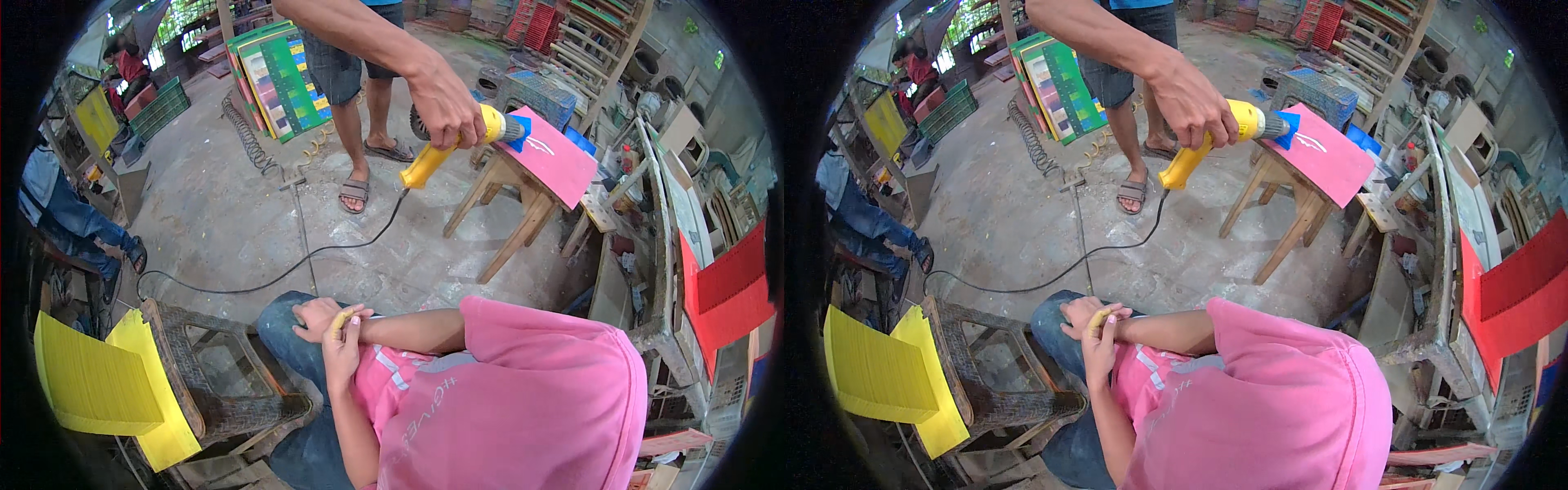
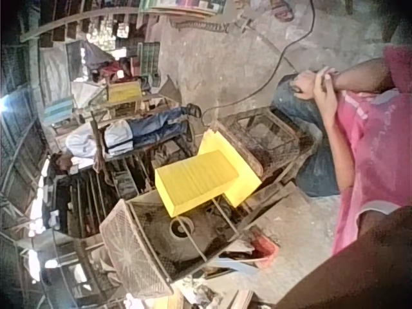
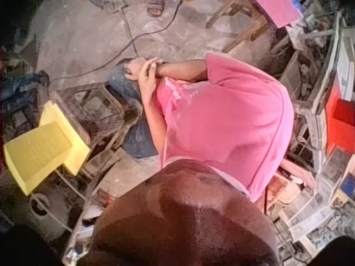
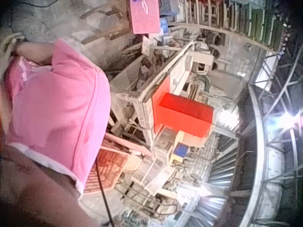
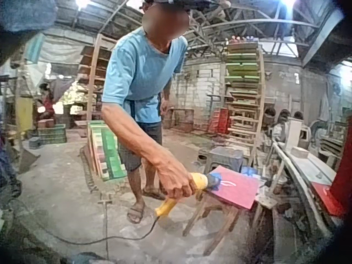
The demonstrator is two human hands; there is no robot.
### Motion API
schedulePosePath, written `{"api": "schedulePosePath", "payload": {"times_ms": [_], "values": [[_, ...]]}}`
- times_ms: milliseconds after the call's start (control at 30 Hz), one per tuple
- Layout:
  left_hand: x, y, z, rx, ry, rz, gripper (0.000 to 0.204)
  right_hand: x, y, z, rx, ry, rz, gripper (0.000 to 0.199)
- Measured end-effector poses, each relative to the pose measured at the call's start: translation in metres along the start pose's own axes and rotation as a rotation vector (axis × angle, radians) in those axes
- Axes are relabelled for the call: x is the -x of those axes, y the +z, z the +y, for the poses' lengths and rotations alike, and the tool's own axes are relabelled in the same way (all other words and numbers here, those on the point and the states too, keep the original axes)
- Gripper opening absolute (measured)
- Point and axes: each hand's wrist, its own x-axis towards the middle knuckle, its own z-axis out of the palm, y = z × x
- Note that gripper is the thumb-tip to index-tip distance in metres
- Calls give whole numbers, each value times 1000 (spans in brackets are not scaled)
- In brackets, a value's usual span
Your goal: The person uses a yellow heat gun to apply heat to a stack of yellow plastic sheets resting on a wooden stool. The person moves the heat gun around the stack to heat different sides and occasionally touches the plastic with their hand.
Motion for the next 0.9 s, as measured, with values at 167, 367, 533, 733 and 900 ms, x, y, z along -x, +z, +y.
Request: {"api": "schedulePosePath", "payload": {"times_ms": [167, 367, 533, 733, 900], "values": [[-1, 1, 3, 2, 0, 1, 24, -2, -4, -1, -34, 11, -31, 30], [-3, -2, -4, 12, -11, 17, 24, -4, -3, 0, -26, 24, -62, 31], [-5, -1, -8, 31, -12, 15, 24, -5, 4, 7, -6, -4, -45, 33], [-4, -3, -7, 30, -6, 13, 24, -4, 4, 4, -33, -2, -2, 36], [-3, -5, -8, 10, -3, 25, 24, -3, -4, -4, -51, 23, -46, 35]]}}
